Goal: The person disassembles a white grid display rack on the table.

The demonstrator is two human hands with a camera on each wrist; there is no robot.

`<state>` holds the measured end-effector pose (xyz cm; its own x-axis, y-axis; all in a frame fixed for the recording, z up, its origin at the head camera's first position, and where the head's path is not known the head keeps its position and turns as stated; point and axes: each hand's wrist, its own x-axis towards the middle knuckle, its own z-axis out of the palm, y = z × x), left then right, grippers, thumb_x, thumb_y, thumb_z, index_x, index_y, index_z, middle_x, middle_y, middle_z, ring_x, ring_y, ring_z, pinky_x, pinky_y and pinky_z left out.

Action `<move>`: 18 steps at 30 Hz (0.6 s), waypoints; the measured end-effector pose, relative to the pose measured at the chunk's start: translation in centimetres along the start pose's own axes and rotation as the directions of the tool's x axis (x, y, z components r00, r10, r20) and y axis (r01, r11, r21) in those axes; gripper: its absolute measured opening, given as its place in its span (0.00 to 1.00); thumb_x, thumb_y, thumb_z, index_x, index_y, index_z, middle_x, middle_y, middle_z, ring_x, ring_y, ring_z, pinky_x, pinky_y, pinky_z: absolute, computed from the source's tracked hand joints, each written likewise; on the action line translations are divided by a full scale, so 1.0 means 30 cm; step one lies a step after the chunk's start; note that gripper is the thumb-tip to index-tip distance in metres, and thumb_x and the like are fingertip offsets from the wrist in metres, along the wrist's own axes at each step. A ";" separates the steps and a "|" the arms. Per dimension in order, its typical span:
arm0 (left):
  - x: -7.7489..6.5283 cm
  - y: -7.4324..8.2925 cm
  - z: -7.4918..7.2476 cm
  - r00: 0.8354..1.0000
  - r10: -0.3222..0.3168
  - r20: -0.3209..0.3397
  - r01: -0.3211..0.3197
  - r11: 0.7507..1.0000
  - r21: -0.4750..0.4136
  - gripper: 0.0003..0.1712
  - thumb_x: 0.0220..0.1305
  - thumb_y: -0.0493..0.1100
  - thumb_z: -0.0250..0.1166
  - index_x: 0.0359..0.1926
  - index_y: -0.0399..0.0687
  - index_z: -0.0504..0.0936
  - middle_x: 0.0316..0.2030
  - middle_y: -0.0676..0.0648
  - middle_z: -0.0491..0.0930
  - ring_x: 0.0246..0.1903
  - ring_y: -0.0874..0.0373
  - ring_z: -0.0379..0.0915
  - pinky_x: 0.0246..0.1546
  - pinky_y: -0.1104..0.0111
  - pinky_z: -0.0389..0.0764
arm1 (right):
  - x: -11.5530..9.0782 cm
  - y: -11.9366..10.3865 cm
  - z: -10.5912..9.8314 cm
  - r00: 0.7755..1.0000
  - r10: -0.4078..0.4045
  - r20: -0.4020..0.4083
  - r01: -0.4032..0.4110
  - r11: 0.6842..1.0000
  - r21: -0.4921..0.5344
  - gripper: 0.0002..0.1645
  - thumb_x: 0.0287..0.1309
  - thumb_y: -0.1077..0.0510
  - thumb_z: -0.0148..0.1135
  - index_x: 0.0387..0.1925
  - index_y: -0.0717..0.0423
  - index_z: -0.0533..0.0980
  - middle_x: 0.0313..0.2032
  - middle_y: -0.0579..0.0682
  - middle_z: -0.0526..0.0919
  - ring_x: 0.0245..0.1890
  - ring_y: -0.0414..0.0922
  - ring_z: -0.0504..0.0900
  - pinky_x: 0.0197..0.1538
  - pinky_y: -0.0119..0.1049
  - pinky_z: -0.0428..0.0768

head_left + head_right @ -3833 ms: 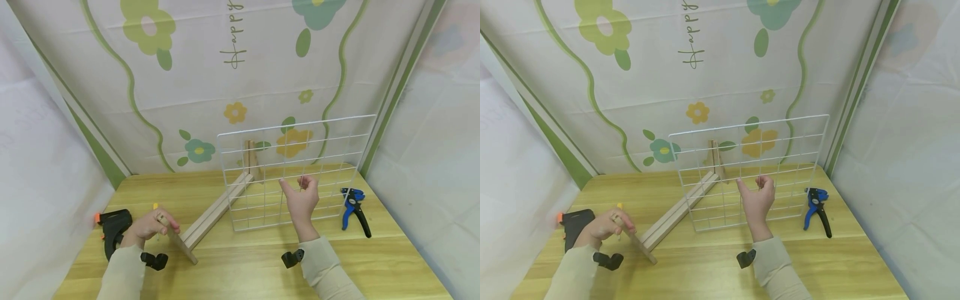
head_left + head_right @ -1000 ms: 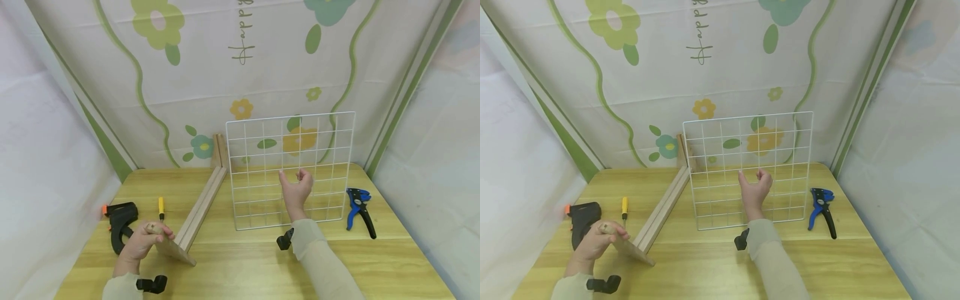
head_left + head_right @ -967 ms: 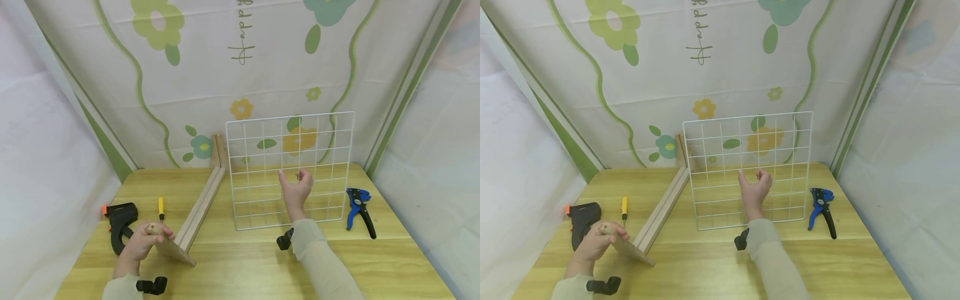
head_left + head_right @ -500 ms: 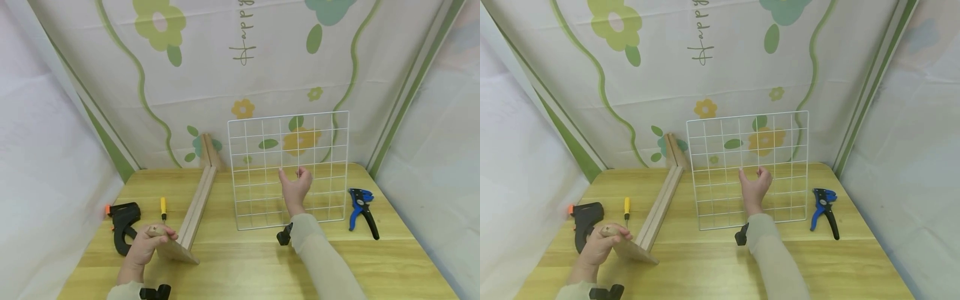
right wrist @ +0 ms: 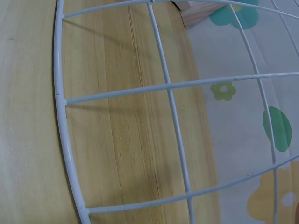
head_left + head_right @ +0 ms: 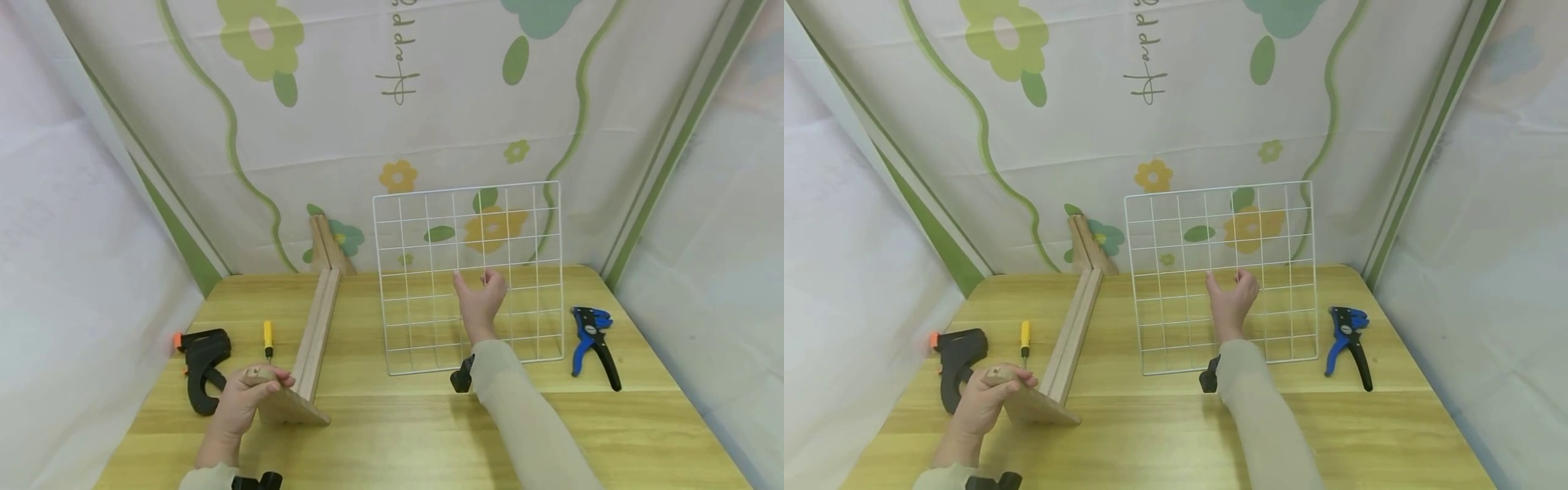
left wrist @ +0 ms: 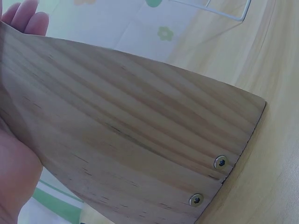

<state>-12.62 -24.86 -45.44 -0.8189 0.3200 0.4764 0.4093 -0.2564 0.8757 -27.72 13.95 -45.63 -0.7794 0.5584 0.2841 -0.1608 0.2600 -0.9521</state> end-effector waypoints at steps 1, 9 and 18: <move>-0.001 -0.001 -0.001 1.000 -0.004 -0.003 0.004 1.000 0.003 0.16 0.61 0.26 0.54 0.43 0.45 0.82 0.38 0.52 0.85 0.40 0.63 0.81 0.45 0.76 0.76 | 0.001 0.001 0.003 1.000 -0.002 0.000 0.002 1.000 -0.003 0.38 0.44 0.47 0.71 0.49 0.63 0.64 0.49 0.60 0.65 0.51 0.53 0.65 0.55 0.44 0.66; -0.005 -0.001 -0.007 0.999 -0.046 -0.015 0.047 0.999 0.013 0.16 0.61 0.27 0.55 0.42 0.49 0.83 0.37 0.54 0.85 0.40 0.64 0.81 0.45 0.76 0.76 | 0.009 0.014 0.025 1.000 0.008 0.000 -0.008 0.999 -0.036 0.34 0.43 0.48 0.71 0.43 0.62 0.63 0.46 0.60 0.66 0.49 0.57 0.64 0.52 0.45 0.65; 0.004 -0.001 -0.003 1.000 -0.007 0.013 0.007 1.000 -0.025 0.16 0.61 0.26 0.54 0.43 0.45 0.82 0.38 0.52 0.85 0.40 0.63 0.81 0.45 0.75 0.77 | -0.001 0.050 0.041 0.993 0.117 0.024 -0.112 0.984 -0.138 0.39 0.42 0.46 0.72 0.48 0.63 0.64 0.48 0.59 0.67 0.48 0.51 0.63 0.54 0.45 0.66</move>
<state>-12.76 -24.89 -45.41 -0.8165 0.3334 0.4714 0.3932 -0.2769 0.8768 -28.70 13.34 -47.21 -0.8075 0.5654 0.1682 0.0129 0.3019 -0.9532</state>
